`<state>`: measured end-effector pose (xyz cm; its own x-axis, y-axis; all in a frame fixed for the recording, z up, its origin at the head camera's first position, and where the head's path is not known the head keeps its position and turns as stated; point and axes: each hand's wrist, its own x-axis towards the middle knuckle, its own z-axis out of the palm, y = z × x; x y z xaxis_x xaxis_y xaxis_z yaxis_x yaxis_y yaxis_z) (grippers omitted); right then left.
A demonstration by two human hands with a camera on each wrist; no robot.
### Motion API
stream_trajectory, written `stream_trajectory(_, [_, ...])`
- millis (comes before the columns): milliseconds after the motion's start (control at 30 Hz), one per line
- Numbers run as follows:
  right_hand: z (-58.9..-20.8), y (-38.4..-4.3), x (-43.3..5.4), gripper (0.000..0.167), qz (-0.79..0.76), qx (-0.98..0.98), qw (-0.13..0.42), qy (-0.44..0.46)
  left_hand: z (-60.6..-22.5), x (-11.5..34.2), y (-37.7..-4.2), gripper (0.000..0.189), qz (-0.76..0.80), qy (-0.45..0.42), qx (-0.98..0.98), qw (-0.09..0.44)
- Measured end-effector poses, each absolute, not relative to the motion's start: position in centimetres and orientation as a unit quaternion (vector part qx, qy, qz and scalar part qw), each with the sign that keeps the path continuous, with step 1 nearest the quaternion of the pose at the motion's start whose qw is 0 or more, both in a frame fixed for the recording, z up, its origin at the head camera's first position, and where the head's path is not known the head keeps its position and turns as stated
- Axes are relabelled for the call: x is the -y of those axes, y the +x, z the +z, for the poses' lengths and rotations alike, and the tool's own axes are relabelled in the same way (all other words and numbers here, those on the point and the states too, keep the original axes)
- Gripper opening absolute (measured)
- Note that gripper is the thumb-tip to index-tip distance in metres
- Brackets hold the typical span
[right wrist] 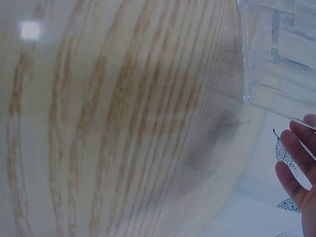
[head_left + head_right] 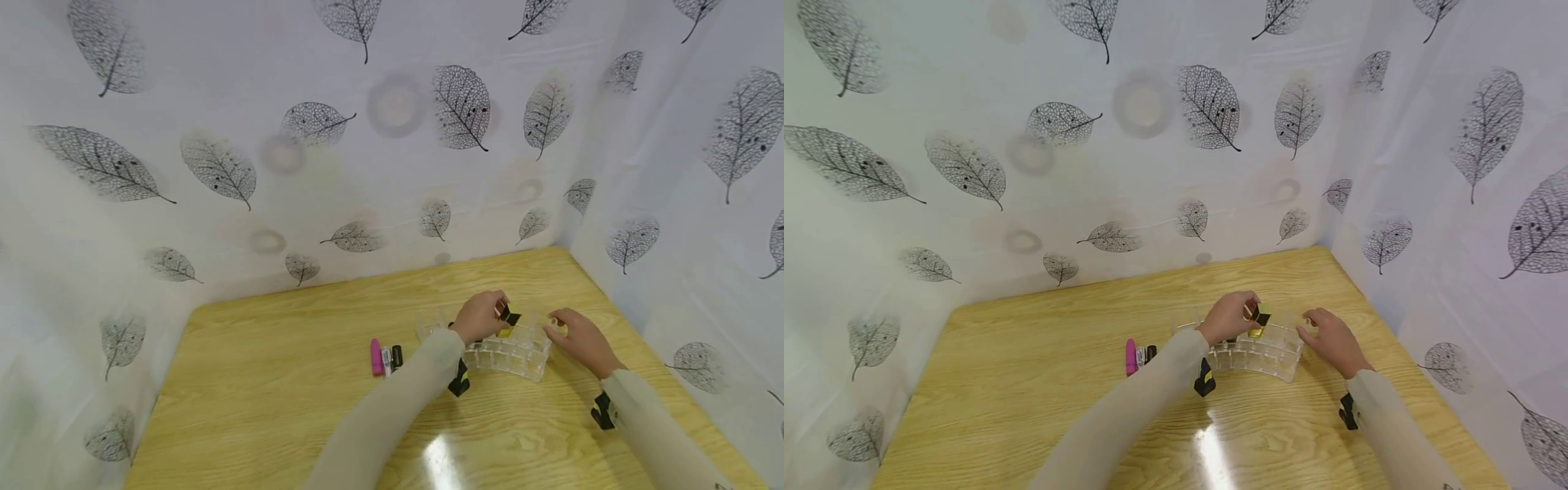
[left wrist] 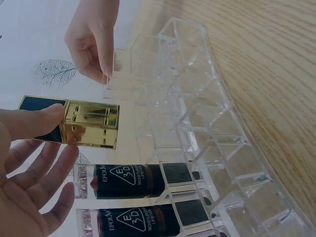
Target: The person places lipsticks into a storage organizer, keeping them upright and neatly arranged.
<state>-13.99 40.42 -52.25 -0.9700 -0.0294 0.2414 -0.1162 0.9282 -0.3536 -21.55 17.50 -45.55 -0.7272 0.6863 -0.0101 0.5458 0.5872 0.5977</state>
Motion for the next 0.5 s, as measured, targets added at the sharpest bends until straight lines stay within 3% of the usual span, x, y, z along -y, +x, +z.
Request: stream_trajectory(500, [-52.2, -13.9, -40.1, 0.030, 0.186, 0.972, 0.134, 0.047, -46.7, -17.2, -21.5, 0.037, 0.265, 0.366, -0.885, 0.110])
